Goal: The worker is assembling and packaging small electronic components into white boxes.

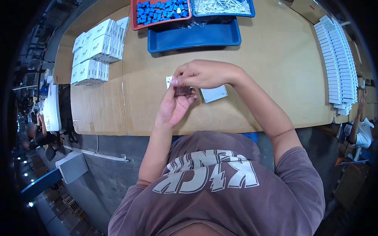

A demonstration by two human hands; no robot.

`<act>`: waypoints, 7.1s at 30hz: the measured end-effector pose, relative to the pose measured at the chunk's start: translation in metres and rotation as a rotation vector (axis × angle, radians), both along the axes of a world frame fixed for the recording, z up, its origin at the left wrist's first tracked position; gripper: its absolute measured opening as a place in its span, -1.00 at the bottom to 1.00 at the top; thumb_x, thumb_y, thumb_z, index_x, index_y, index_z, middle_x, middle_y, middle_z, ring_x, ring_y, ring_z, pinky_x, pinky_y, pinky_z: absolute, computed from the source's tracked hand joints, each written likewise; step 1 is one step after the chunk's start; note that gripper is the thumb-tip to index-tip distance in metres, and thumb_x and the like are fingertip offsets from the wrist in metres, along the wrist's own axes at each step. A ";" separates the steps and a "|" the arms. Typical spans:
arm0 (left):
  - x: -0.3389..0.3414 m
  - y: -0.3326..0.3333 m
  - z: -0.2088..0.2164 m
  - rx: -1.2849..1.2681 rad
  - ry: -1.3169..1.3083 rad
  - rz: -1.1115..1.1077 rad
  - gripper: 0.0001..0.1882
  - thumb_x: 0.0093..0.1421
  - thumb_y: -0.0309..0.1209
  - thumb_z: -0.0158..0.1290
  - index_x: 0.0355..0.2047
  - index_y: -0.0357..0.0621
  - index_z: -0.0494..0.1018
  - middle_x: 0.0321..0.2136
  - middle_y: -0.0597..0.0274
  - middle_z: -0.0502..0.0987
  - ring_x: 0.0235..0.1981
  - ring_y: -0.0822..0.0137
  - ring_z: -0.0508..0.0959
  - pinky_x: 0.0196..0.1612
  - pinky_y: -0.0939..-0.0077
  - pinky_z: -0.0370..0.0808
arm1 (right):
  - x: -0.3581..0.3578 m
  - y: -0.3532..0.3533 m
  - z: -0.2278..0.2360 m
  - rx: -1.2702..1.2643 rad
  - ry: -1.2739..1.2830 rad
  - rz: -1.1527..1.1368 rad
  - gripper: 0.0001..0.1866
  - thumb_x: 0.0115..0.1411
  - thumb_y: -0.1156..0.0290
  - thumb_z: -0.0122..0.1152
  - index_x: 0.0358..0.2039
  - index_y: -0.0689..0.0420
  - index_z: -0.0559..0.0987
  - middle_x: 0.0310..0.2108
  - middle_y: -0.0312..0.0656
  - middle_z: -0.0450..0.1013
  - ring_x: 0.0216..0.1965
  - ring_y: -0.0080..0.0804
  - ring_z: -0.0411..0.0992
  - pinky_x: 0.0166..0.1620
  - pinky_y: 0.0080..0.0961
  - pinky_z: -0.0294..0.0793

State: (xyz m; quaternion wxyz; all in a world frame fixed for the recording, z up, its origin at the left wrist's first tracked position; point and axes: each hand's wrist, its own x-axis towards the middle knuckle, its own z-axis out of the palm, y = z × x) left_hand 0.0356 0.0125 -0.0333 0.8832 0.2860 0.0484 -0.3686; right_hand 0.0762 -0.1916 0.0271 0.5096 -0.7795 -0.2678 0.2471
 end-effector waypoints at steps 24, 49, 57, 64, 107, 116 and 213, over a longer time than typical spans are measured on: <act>-0.016 0.018 -0.017 -0.079 0.124 -0.071 -0.38 0.54 -0.01 -0.21 0.26 -0.34 0.37 -0.08 0.10 0.61 -0.25 0.28 0.57 -0.04 0.31 0.52 | 0.131 -0.136 -0.047 -0.553 -0.878 -0.752 -0.79 0.29 0.42 0.18 -0.13 0.04 0.71 -0.13 -0.13 0.61 -0.06 -0.07 0.56 0.04 -0.15 0.55; -0.021 0.019 -0.019 0.012 0.135 -0.059 -0.38 0.53 0.03 -0.16 0.19 -0.32 0.45 -0.10 0.15 0.63 -0.29 0.37 0.55 -0.09 0.46 0.53 | 0.157 -0.151 -0.028 0.446 -0.155 -0.979 -0.79 0.38 0.28 0.31 -0.09 0.11 0.65 -0.11 -0.31 0.62 -0.30 -0.67 0.44 -0.23 -0.66 0.42; -0.019 0.021 -0.025 -0.029 0.207 -0.023 -0.36 0.54 0.06 -0.19 0.25 -0.28 0.42 -0.07 0.18 0.61 -0.28 0.36 0.54 -0.06 0.39 0.51 | 0.109 -0.124 -0.004 0.821 0.088 -0.916 -0.78 0.38 0.33 0.29 -0.03 0.13 0.64 -0.21 -0.35 0.60 -0.40 -0.71 0.39 -0.35 -0.67 0.37; -0.017 0.016 -0.020 0.019 0.171 -0.011 -0.39 0.53 0.04 -0.16 0.24 -0.25 0.42 -0.01 0.21 0.61 -0.28 0.39 0.53 -0.08 0.41 0.51 | 0.019 -0.062 -0.030 0.265 0.015 -0.848 -0.79 0.32 0.44 0.33 -0.07 0.22 0.65 -0.33 -0.36 0.53 -0.38 -0.70 0.40 -0.30 -0.70 0.37; -0.032 0.013 -0.022 0.023 0.152 -0.119 -0.51 0.50 0.03 -0.07 0.11 -0.13 0.44 -0.02 0.14 0.60 -0.08 0.26 0.63 -0.05 0.33 0.62 | -0.030 -0.001 -0.015 -0.002 0.221 0.072 -0.44 0.55 0.03 -0.07 0.12 0.35 0.56 0.07 -0.15 0.56 -0.03 -0.36 0.49 0.14 -0.41 0.44; -0.032 0.016 -0.033 -0.055 0.127 -0.203 -0.44 0.54 0.08 -0.24 0.24 -0.07 0.37 0.00 0.15 0.61 -0.07 0.22 0.64 0.01 0.23 0.62 | -0.025 -0.004 0.000 -0.050 0.323 0.028 -0.49 0.54 0.08 0.00 0.04 0.34 0.61 0.03 -0.07 0.59 -0.02 -0.31 0.53 0.13 -0.34 0.48; -0.019 0.007 -0.019 -0.137 0.115 -0.123 -0.59 0.52 -0.01 -0.10 0.15 0.04 0.45 0.02 0.29 0.59 0.00 0.25 0.58 0.04 0.26 0.58 | -0.010 -0.002 0.005 -0.050 0.196 0.029 -0.46 0.56 0.07 -0.08 -0.01 0.36 0.61 -0.05 -0.16 0.57 -0.12 -0.35 0.54 0.04 -0.40 0.51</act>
